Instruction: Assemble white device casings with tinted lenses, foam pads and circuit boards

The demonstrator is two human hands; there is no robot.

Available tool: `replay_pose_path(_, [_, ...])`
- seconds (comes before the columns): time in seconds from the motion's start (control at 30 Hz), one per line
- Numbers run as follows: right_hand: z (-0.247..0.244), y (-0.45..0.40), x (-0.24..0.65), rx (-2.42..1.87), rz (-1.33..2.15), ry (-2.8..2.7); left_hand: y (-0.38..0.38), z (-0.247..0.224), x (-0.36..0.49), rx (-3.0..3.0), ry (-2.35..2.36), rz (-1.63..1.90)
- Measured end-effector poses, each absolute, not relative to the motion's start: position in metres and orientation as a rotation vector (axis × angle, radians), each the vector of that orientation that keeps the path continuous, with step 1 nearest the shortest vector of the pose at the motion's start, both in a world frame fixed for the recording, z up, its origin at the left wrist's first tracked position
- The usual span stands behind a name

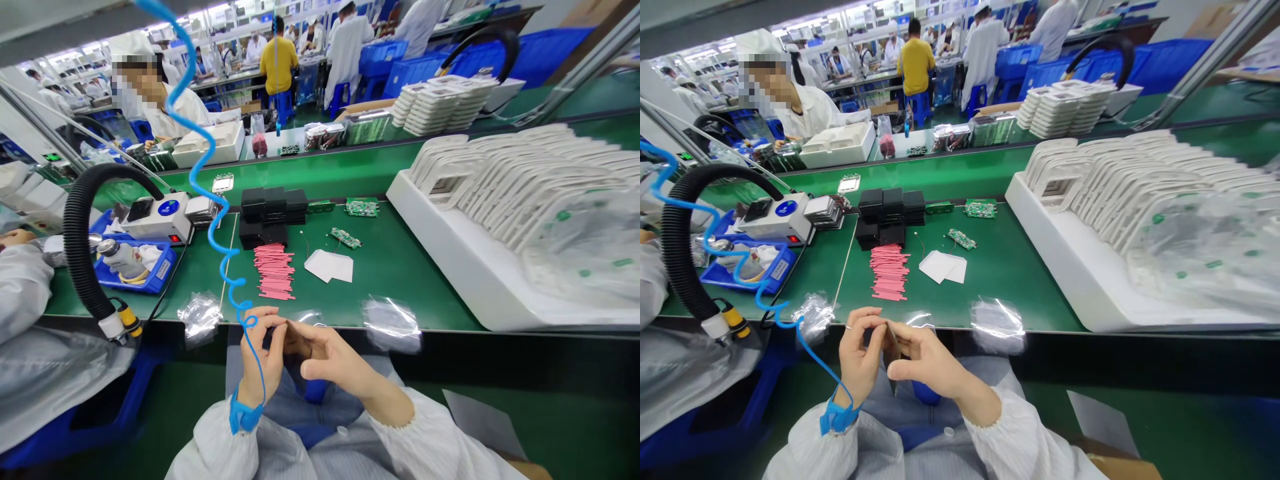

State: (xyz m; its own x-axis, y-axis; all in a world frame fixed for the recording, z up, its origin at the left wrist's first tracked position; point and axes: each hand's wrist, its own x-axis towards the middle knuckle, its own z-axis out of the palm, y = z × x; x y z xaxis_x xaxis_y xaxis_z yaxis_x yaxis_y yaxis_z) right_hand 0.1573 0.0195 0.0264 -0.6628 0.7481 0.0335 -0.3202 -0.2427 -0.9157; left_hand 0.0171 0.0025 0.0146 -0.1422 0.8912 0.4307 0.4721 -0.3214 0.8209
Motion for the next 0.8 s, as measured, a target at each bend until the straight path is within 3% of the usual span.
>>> replay_pose_path(0.13, [0.025, 0.0182, 0.157, -0.725, 1.795, -1.356, 0.0025, 0.0134, 0.0156, 1.861, 1.506, 1.435])
replay_pose_path(0.4, [0.027, 0.0208, 0.1554, -0.521, 1.943, -1.281, 0.0045, 0.0124, 0.0147, 1.777, 1.547, 1.457])
replay_pose_path(0.8, [0.0342, 0.0183, 0.157, -0.694, 1.835, -1.432, 0.002, 0.0135, 0.0157, 1.864, 1.569, 1.519])
